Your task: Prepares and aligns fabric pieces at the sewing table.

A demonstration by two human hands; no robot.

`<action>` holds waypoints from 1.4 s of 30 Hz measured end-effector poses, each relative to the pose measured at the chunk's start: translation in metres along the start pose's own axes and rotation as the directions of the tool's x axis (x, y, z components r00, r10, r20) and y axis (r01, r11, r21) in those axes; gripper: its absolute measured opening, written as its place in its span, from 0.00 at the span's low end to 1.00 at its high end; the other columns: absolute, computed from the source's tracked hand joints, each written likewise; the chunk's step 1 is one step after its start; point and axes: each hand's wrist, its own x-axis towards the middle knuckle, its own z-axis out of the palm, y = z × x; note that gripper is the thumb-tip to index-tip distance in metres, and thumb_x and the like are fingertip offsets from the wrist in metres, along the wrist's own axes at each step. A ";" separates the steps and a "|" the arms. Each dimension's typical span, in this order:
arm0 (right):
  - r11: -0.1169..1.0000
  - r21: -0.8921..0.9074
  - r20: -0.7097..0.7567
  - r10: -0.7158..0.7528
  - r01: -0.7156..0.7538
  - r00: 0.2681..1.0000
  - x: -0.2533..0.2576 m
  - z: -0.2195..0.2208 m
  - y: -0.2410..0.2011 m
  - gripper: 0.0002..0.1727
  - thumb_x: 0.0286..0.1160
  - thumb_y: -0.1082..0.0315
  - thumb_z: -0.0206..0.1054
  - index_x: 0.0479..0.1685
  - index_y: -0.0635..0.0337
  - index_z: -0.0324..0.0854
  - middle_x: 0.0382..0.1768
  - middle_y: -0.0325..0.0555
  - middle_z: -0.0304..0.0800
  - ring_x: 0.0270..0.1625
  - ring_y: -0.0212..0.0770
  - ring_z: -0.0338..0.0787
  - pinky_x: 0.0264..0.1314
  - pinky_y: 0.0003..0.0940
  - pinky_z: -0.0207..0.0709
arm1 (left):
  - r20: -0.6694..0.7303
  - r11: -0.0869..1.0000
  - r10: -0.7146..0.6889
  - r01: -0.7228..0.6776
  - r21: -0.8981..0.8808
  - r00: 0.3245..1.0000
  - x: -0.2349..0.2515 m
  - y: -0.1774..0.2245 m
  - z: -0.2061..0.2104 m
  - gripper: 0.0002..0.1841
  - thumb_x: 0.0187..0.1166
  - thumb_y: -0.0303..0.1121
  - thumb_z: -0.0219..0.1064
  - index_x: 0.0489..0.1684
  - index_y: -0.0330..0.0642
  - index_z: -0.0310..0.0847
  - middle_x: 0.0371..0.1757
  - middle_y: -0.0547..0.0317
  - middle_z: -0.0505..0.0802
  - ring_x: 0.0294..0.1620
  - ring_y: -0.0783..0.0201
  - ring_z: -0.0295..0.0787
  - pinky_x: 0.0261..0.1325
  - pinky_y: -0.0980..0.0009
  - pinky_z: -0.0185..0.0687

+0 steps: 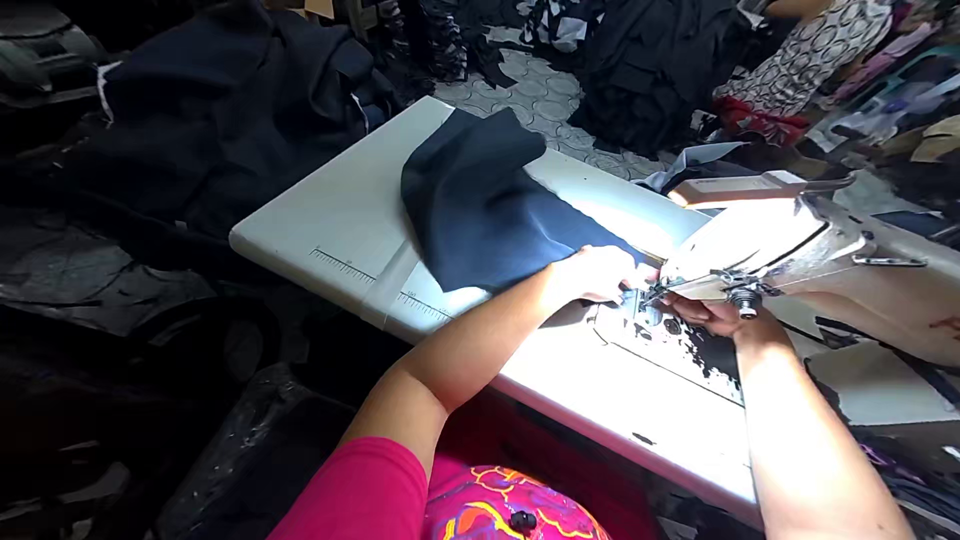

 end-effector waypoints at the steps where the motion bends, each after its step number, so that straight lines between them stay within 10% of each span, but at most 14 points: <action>1: 1.000 0.001 -0.076 0.011 -0.011 0.997 -0.006 0.013 -0.004 0.21 0.89 0.66 0.40 0.43 0.52 0.83 0.18 0.25 0.81 0.10 0.14 0.61 0.13 0.09 0.54 | 0.030 0.999 0.028 -0.029 0.025 0.999 -0.004 0.010 -0.003 0.13 0.78 0.23 0.66 0.55 0.36 0.92 0.62 0.41 0.91 0.70 0.42 0.83 0.69 0.36 0.72; 6: 0.968 -0.114 -0.639 0.100 -0.222 0.763 -0.016 0.093 -0.024 0.16 0.94 0.65 0.52 0.30 0.55 0.73 0.12 0.28 0.68 0.10 0.20 0.59 0.15 0.15 0.55 | -0.003 0.991 0.088 -0.087 0.097 0.996 -0.041 0.019 0.007 0.11 0.71 0.19 0.67 0.44 0.38 0.94 0.49 0.45 0.94 0.58 0.45 0.89 0.59 0.44 0.78; 8: 0.891 -0.305 -0.744 -0.003 -0.336 0.669 -0.019 0.106 -0.017 0.12 0.87 0.63 0.62 0.47 0.66 0.82 0.30 0.44 0.79 0.29 0.33 0.74 0.36 0.32 0.71 | -0.014 0.992 0.088 -0.087 0.087 0.996 -0.057 0.011 0.016 0.11 0.70 0.19 0.68 0.43 0.39 0.95 0.47 0.45 0.95 0.56 0.45 0.90 0.59 0.43 0.79; 11: 0.660 -0.668 -0.607 -0.218 -0.343 0.764 -0.048 0.134 -0.016 0.21 0.89 0.63 0.56 0.53 0.77 0.84 0.52 0.77 0.88 0.60 0.72 0.87 0.65 0.72 0.72 | -0.078 0.992 0.106 -0.100 0.074 0.991 -0.083 0.011 0.030 0.11 0.73 0.21 0.66 0.44 0.41 0.95 0.46 0.47 0.95 0.56 0.48 0.90 0.62 0.45 0.76; 14: 0.509 -0.853 -0.441 -0.579 -0.119 0.685 -0.073 0.182 -0.002 0.18 0.87 0.68 0.52 0.52 0.74 0.85 0.48 0.72 0.90 0.57 0.69 0.90 0.60 0.67 0.77 | -0.263 0.968 0.249 -0.251 0.027 0.932 -0.109 0.011 0.054 0.09 0.77 0.22 0.66 0.38 0.38 0.95 0.37 0.50 0.96 0.47 0.53 0.93 0.57 0.53 0.81; 17: 0.392 -0.904 -0.250 -0.811 0.172 0.529 -0.076 0.200 0.009 0.20 0.86 0.70 0.53 0.64 0.72 0.84 0.63 0.68 0.87 0.72 0.64 0.84 0.78 0.57 0.72 | -0.417 0.934 0.348 -0.348 0.078 0.840 -0.130 0.003 0.079 0.08 0.72 0.22 0.67 0.37 0.36 0.95 0.37 0.49 0.97 0.46 0.52 0.95 0.58 0.53 0.85; 22: 0.379 -0.920 -0.157 -0.588 0.099 0.793 -0.078 0.204 0.018 0.23 0.91 0.60 0.52 0.71 0.64 0.83 0.74 0.61 0.82 0.81 0.61 0.77 0.85 0.59 0.64 | -0.431 0.979 0.196 -0.199 0.037 0.881 -0.168 0.000 0.082 0.20 0.74 0.40 0.73 0.58 0.36 0.88 0.65 0.45 0.90 0.75 0.49 0.82 0.82 0.53 0.72; 29: 0.470 -0.879 -0.181 -0.496 0.087 0.849 -0.079 0.208 0.029 0.29 0.91 0.58 0.47 0.83 0.65 0.72 0.85 0.62 0.70 0.89 0.65 0.66 0.89 0.66 0.52 | -0.640 0.991 -0.076 0.127 0.035 0.765 -0.190 0.010 0.079 0.17 0.65 0.37 0.83 0.39 0.31 0.88 0.49 0.40 0.91 0.53 0.44 0.90 0.56 0.51 0.87; 33: 0.490 -0.866 -0.185 -0.491 0.095 0.851 -0.079 0.204 0.017 0.28 0.88 0.55 0.54 0.78 0.64 0.79 0.80 0.62 0.77 0.85 0.61 0.73 0.88 0.57 0.58 | -0.667 0.973 -0.049 0.187 0.137 0.743 -0.175 0.021 0.082 0.25 0.57 0.47 0.86 0.38 0.34 0.87 0.49 0.39 0.90 0.56 0.38 0.87 0.57 0.46 0.84; 42: 0.527 -0.834 -0.165 -0.516 0.160 0.841 -0.072 0.188 0.008 0.25 0.80 0.54 0.66 0.67 0.61 0.88 0.67 0.59 0.86 0.72 0.60 0.82 0.76 0.63 0.66 | -0.603 0.933 0.203 0.034 0.358 0.772 -0.156 0.000 0.072 0.10 0.70 0.16 0.64 0.41 0.31 0.90 0.47 0.39 0.96 0.55 0.41 0.94 0.63 0.49 0.84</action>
